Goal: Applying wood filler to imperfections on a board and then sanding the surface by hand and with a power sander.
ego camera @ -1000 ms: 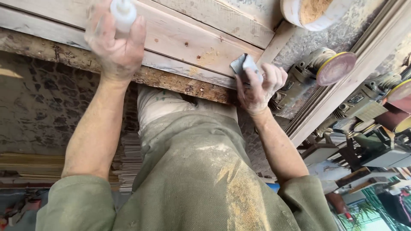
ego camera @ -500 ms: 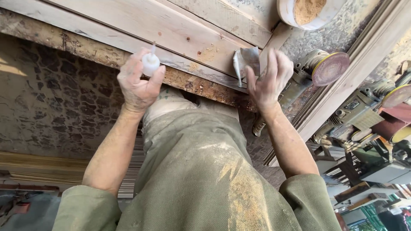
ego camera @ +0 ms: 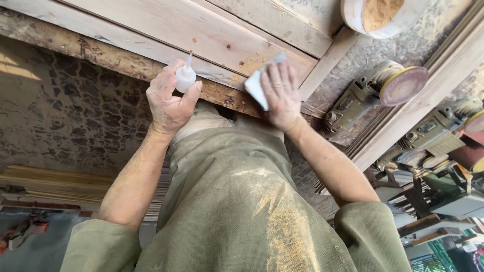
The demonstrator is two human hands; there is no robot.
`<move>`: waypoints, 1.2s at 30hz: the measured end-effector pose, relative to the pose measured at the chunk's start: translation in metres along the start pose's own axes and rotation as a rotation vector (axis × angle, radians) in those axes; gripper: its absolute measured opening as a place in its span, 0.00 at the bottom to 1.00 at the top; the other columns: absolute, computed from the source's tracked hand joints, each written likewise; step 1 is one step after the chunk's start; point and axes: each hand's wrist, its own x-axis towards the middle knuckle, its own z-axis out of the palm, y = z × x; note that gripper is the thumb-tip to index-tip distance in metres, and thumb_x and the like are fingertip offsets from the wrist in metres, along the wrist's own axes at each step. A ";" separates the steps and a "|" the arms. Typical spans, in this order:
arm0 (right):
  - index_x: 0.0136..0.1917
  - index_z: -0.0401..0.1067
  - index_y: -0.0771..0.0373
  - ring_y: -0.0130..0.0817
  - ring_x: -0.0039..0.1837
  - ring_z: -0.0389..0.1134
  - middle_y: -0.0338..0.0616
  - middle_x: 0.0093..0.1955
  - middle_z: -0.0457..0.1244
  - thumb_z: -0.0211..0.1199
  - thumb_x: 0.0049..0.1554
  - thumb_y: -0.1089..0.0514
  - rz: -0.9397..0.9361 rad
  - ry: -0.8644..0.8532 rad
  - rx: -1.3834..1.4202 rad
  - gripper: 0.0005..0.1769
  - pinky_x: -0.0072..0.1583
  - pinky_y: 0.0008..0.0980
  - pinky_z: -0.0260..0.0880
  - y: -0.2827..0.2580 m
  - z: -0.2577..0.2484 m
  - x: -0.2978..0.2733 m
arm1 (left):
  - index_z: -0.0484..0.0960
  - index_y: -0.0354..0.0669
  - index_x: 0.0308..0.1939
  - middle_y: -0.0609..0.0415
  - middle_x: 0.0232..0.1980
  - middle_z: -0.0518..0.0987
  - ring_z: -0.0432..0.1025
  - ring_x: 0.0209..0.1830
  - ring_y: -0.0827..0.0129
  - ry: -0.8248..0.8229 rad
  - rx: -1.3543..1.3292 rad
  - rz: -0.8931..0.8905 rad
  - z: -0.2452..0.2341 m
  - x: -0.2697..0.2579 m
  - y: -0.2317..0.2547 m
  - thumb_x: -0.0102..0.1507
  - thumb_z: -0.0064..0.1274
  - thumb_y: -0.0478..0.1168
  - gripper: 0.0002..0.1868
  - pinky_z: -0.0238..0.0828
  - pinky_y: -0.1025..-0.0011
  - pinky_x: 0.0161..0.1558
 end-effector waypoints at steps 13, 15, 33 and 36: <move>0.85 0.49 0.54 0.33 0.87 0.26 0.37 0.87 0.32 0.56 0.75 0.61 -0.128 -0.084 0.076 0.31 0.86 0.40 0.22 0.001 -0.014 0.032 | 0.78 0.21 0.42 0.36 0.47 0.80 0.71 0.35 0.57 0.038 0.050 0.027 -0.012 0.019 -0.012 0.62 0.59 0.29 0.10 0.72 0.64 0.38; 0.85 0.54 0.56 0.33 0.87 0.29 0.37 0.87 0.35 0.57 0.74 0.60 -0.097 -0.085 -0.025 0.29 0.85 0.39 0.25 0.014 -0.032 0.006 | 0.78 0.23 0.41 0.36 0.49 0.79 0.71 0.36 0.58 0.036 0.009 0.052 -0.012 0.021 -0.018 0.63 0.59 0.29 0.09 0.71 0.65 0.39; 0.77 0.66 0.59 0.52 0.83 0.46 0.52 0.81 0.53 0.51 0.65 0.53 -0.199 0.148 0.039 0.29 0.78 0.57 0.42 0.053 0.016 -0.027 | 0.86 0.40 0.31 0.47 0.39 0.83 0.79 0.39 0.52 -0.099 0.485 0.317 0.036 -0.012 -0.061 0.63 0.67 0.51 0.17 0.76 0.60 0.42; 0.77 0.68 0.58 0.55 0.83 0.47 0.53 0.81 0.55 0.54 0.65 0.44 -0.144 0.140 0.036 0.30 0.79 0.57 0.40 0.058 0.000 -0.035 | 0.84 0.47 0.26 0.53 0.33 0.78 0.77 0.35 0.56 -0.186 0.568 0.260 0.036 0.002 -0.032 0.64 0.63 0.53 0.18 0.74 0.61 0.36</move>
